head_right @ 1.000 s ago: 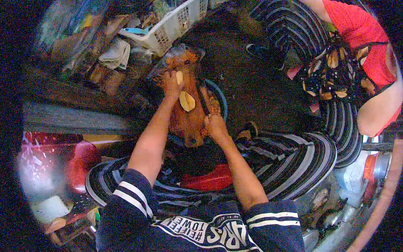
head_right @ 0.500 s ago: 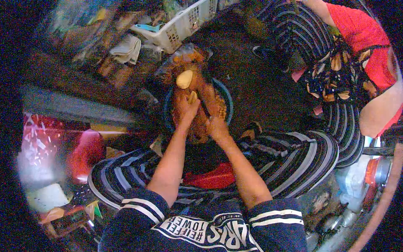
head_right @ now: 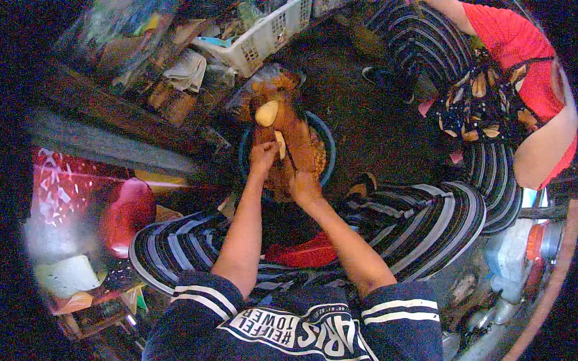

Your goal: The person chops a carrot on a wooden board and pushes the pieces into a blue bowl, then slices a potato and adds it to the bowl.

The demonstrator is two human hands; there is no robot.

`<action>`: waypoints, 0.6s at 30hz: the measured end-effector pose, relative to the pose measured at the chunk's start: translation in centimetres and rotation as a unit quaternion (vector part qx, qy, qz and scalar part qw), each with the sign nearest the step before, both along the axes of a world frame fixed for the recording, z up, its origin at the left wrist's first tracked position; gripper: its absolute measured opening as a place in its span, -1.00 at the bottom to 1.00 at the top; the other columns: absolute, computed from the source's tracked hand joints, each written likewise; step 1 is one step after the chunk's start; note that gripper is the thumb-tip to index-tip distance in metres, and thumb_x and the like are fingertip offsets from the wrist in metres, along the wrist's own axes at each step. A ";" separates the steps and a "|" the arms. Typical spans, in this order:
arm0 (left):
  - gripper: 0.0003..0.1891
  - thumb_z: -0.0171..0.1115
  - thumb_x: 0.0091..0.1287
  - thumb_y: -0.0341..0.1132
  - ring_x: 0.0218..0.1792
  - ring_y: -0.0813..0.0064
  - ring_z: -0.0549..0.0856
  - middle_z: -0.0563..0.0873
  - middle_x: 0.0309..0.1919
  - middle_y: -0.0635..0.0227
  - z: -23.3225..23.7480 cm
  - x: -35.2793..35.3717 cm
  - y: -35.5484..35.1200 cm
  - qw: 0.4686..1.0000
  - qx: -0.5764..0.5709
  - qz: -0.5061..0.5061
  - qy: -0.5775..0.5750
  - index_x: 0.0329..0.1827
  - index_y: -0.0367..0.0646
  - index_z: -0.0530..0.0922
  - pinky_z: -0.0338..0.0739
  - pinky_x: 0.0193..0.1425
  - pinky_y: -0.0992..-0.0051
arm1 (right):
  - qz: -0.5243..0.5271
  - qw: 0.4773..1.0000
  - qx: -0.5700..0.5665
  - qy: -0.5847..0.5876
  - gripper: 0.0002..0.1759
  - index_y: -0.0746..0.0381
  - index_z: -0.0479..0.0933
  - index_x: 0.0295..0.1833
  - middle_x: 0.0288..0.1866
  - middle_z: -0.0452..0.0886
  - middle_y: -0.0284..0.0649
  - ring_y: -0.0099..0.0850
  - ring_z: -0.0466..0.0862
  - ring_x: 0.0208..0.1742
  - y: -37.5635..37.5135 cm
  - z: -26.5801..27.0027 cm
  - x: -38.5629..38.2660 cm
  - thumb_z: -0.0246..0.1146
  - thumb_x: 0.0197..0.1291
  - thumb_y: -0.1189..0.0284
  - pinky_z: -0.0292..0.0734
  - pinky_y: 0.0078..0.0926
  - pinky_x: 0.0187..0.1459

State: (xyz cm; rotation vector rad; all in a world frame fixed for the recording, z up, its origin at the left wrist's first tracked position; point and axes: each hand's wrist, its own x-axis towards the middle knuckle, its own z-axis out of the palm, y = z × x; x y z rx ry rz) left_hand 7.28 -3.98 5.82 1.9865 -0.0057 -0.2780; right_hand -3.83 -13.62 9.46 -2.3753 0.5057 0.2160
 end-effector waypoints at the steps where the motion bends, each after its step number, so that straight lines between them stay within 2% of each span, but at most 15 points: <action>1: -0.70 0.27 0.04 -0.25 -0.49 0.53 0.59 0.67 -0.50 0.27 -0.3 0.2 0.0 1.000 0.005 0.001 0.024 -0.26 -0.33 0.61 0.43 -0.37 0.48 | -0.012 1.000 0.004 0.008 -0.62 0.46 0.51 -0.41 -0.45 0.53 0.23 0.11 0.57 -0.34 0.1 0.4 0.0 0.06 0.10 0.29 0.50 -0.08 -0.29; 5: -0.71 0.31 0.00 -0.26 -0.50 0.51 0.58 0.66 -0.52 0.28 -0.5 0.1 -0.3 0.998 -0.007 0.048 0.049 -0.33 -0.34 0.62 0.43 -0.36 0.48 | -0.015 1.000 -0.013 -0.003 -0.64 0.43 0.51 -0.42 -0.45 0.53 0.23 0.09 0.57 -0.34 0.1 -0.3 -0.2 0.06 0.10 0.29 0.49 -0.07 -0.30; 7: -0.76 0.35 -0.02 -0.23 -0.53 0.59 0.57 0.66 -0.53 0.38 -1.3 0.5 -0.3 0.995 -0.057 0.047 0.073 -0.39 -0.23 0.65 0.45 -0.39 0.54 | -0.011 0.999 0.031 -0.041 -0.63 0.45 0.51 -0.44 -0.47 0.53 0.22 0.08 0.57 -0.33 -0.1 -0.4 -0.4 0.05 0.11 0.31 0.47 -0.06 -0.29; 8: -0.76 0.35 -0.02 -0.23 -0.53 0.59 0.57 0.66 -0.53 0.38 -2.2 0.8 -0.4 0.995 -0.057 0.046 0.073 -0.39 -0.23 0.65 0.45 -0.39 0.54 | -0.012 0.999 0.031 -0.041 -0.63 0.45 0.51 -0.44 -0.47 0.53 0.22 0.08 0.57 -0.33 0.0 -0.4 -0.6 0.05 0.11 0.31 0.47 -0.06 -0.29; 9: -0.77 0.33 -0.02 -0.26 -0.54 0.55 0.57 0.64 -0.55 0.37 -4.4 1.2 -0.5 0.990 -0.097 0.066 0.084 -0.44 -0.28 0.63 0.43 -0.40 0.54 | -0.004 0.999 0.031 -0.036 -0.64 0.46 0.50 -0.42 -0.47 0.52 0.22 0.08 0.57 -0.33 0.0 0.1 -1.0 0.04 0.11 0.32 0.46 -0.07 -0.28; 10: -0.79 0.31 -0.02 -0.30 -0.56 0.51 0.56 0.62 -0.57 0.35 -4.4 1.2 -0.7 0.982 -0.137 0.086 0.094 -0.49 -0.32 0.61 0.42 -0.41 0.54 | 0.003 0.999 0.031 -0.031 -0.65 0.47 0.49 -0.41 -0.47 0.52 0.22 0.07 0.57 -0.32 -0.1 0.5 -1.2 0.03 0.12 0.33 0.46 -0.07 -0.28; 14: -0.79 0.32 -0.01 -0.30 -0.56 0.53 0.56 0.63 -0.54 0.34 -1.5 0.2 -0.6 0.985 -0.129 0.047 0.101 -0.44 -0.30 0.61 0.42 -0.40 0.55 | -0.011 0.999 0.040 -0.023 -0.66 0.48 0.46 -0.36 -0.45 0.52 0.22 0.08 0.56 -0.30 0.2 1.5 -1.6 0.02 0.13 0.35 0.46 -0.08 -0.25; 18: -0.78 0.33 0.01 -0.28 -0.52 0.55 0.57 0.65 -0.52 0.35 -3.6 0.7 -0.8 0.989 -0.104 0.071 0.076 -0.45 -0.30 0.62 0.44 -0.37 0.54 | -0.005 0.999 0.036 -0.024 -0.66 0.48 0.44 -0.34 -0.44 0.52 0.21 0.10 0.55 -0.30 -0.1 1.2 -1.5 0.01 0.14 0.34 0.45 -0.07 -0.25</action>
